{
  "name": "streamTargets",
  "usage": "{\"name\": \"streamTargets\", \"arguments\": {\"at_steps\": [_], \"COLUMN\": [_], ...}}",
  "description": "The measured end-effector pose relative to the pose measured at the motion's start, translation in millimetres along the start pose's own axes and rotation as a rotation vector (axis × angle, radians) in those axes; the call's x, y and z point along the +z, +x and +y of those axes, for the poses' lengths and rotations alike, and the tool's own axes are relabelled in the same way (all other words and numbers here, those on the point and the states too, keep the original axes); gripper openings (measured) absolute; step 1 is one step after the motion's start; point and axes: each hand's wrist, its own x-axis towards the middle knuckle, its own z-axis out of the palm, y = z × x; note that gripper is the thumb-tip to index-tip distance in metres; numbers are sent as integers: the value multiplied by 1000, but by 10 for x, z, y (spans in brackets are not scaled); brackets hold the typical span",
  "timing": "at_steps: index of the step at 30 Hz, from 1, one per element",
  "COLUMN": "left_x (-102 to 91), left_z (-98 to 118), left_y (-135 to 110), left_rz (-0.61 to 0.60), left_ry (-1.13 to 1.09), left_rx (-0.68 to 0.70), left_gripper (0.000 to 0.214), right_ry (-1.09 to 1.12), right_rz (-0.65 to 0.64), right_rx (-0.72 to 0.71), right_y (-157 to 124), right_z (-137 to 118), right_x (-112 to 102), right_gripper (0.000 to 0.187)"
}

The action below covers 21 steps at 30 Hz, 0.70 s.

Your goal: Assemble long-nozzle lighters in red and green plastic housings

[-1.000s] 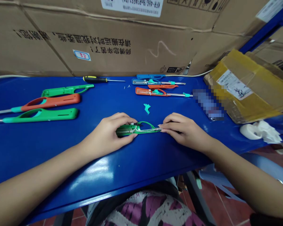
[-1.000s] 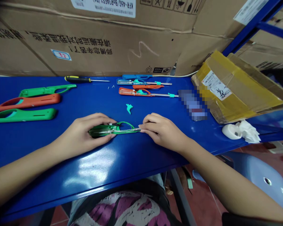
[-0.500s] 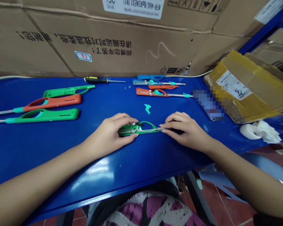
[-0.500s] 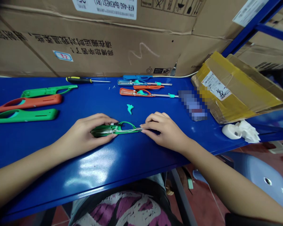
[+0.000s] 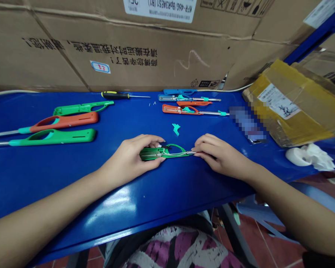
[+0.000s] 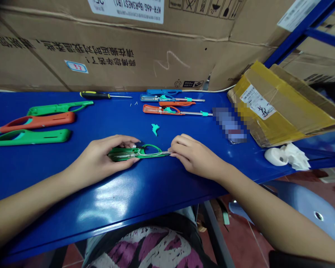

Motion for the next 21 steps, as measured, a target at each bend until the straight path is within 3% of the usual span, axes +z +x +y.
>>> {"name": "streamTargets", "arguments": {"at_steps": [8,15,21], "left_x": [-4,-19,-22], "left_z": [-32,-20,-13], "left_y": [7,13,15], "left_rz": [3,-23,-15], "left_ry": [-40,-18,-19], "left_rx": [-16,53,90], "left_gripper": [38,31,29], "right_ry": [92,-99,-134], "right_rz": [-18,34,107], "right_rx": [36,-15,15], "right_y": [22,-39,-59], "right_z": [-12,-1,-35], "right_x": [-57,29,82], "right_gripper": [15,18,16]}}
